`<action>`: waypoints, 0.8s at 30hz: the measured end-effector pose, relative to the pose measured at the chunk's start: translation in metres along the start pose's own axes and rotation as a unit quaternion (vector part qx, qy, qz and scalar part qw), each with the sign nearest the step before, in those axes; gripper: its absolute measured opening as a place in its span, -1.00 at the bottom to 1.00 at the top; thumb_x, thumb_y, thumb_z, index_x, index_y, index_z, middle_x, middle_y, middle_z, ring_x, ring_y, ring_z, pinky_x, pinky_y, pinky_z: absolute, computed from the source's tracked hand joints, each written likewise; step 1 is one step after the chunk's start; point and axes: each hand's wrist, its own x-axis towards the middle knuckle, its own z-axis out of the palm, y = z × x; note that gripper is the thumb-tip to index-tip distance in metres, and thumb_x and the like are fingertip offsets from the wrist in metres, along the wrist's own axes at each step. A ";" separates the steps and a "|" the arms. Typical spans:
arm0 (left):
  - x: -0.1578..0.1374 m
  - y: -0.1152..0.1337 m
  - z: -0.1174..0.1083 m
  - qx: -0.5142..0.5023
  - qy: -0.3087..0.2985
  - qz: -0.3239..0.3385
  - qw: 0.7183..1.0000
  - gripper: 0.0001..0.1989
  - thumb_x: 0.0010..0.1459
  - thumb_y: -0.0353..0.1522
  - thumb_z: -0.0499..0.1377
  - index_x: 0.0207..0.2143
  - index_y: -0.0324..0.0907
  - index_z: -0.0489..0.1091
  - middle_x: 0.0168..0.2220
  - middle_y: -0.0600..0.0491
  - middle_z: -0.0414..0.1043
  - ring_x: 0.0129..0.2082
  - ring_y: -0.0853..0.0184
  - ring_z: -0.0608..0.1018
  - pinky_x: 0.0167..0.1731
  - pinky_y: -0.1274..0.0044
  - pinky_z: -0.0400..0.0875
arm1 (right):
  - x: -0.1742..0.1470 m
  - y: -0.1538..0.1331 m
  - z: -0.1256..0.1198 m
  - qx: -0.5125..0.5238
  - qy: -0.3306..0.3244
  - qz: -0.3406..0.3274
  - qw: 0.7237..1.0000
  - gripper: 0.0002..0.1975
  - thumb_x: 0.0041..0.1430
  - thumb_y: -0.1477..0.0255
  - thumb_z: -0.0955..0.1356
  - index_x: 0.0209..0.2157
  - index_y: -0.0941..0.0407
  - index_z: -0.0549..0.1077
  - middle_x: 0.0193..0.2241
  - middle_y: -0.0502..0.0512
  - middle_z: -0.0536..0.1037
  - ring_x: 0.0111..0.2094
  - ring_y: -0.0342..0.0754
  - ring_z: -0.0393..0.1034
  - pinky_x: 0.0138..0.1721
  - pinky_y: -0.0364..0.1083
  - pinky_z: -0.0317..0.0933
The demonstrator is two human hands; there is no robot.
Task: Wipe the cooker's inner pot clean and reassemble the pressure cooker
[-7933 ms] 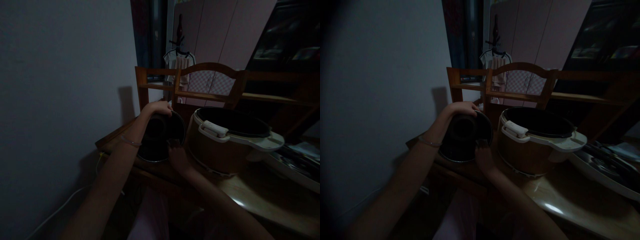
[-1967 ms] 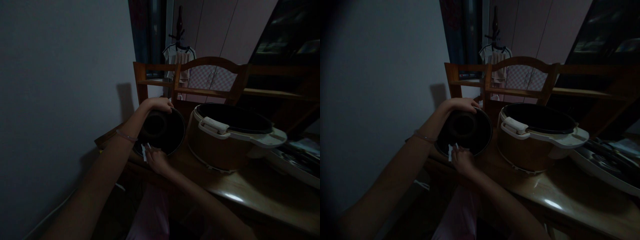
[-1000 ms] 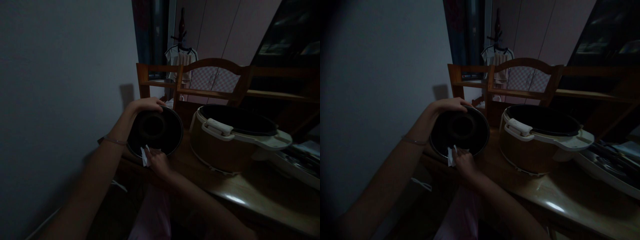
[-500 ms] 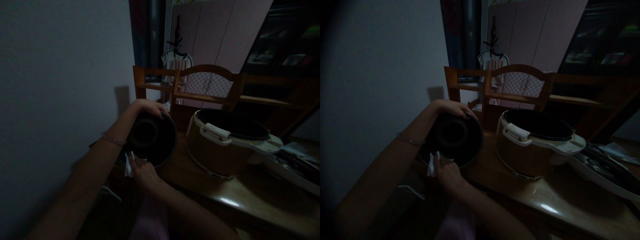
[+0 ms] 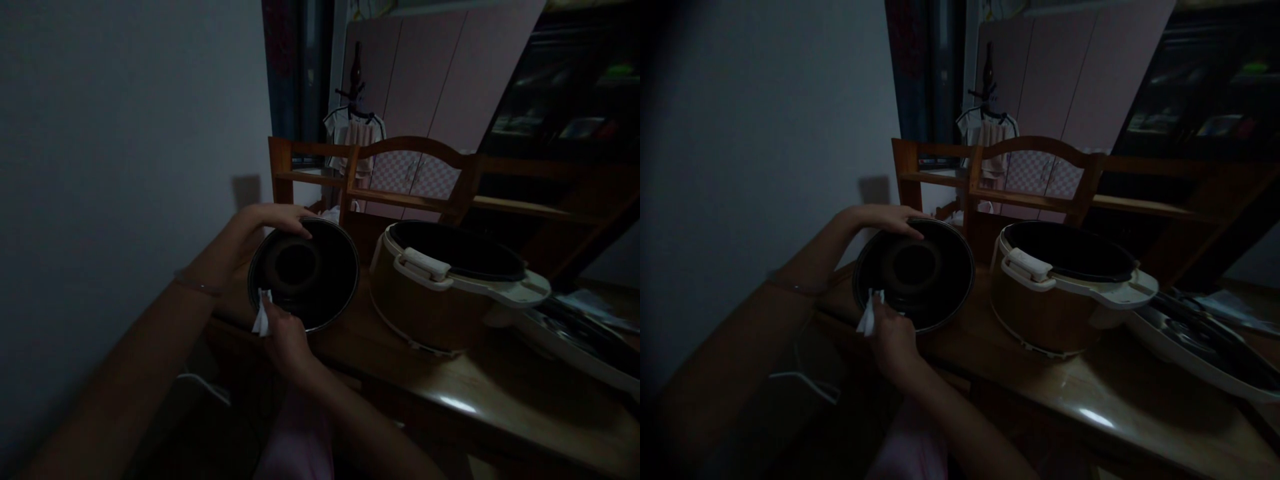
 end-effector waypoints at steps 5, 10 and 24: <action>-0.017 0.008 0.020 -0.116 0.068 0.017 0.991 -0.39 0.12 -0.32 0.07 0.24 -0.23 0.20 0.19 -0.01 0.32 0.10 0.18 0.36 0.13 0.43 0.19 | -0.001 0.000 0.000 0.079 0.000 -0.025 0.997 -0.14 0.01 0.61 0.30 0.34 0.07 -0.03 0.17 0.13 0.39 0.04 0.01 0.41 -0.06 -0.15 0.26; -0.021 0.007 0.029 -0.206 0.095 -0.016 0.974 -0.35 0.05 -0.42 0.06 0.24 -0.33 0.19 0.04 -0.04 0.46 0.02 0.18 0.42 0.11 0.36 0.23 | -0.005 -0.001 -0.017 0.050 -0.033 -0.030 0.998 -0.26 0.17 0.35 0.34 0.33 0.09 0.01 0.02 0.17 0.52 -0.10 0.10 0.49 -0.17 -0.08 0.29; 0.003 0.008 0.034 -0.271 0.048 0.071 0.959 -0.39 -0.03 -0.43 0.06 0.14 -0.20 0.34 0.00 0.05 0.50 -0.06 0.21 0.51 -0.03 0.48 0.37 | -0.048 0.029 -0.069 -0.003 -0.102 -0.049 0.994 -0.31 0.36 0.00 0.07 0.32 0.15 0.06 0.23 0.31 0.27 0.17 0.11 0.25 0.09 0.03 0.17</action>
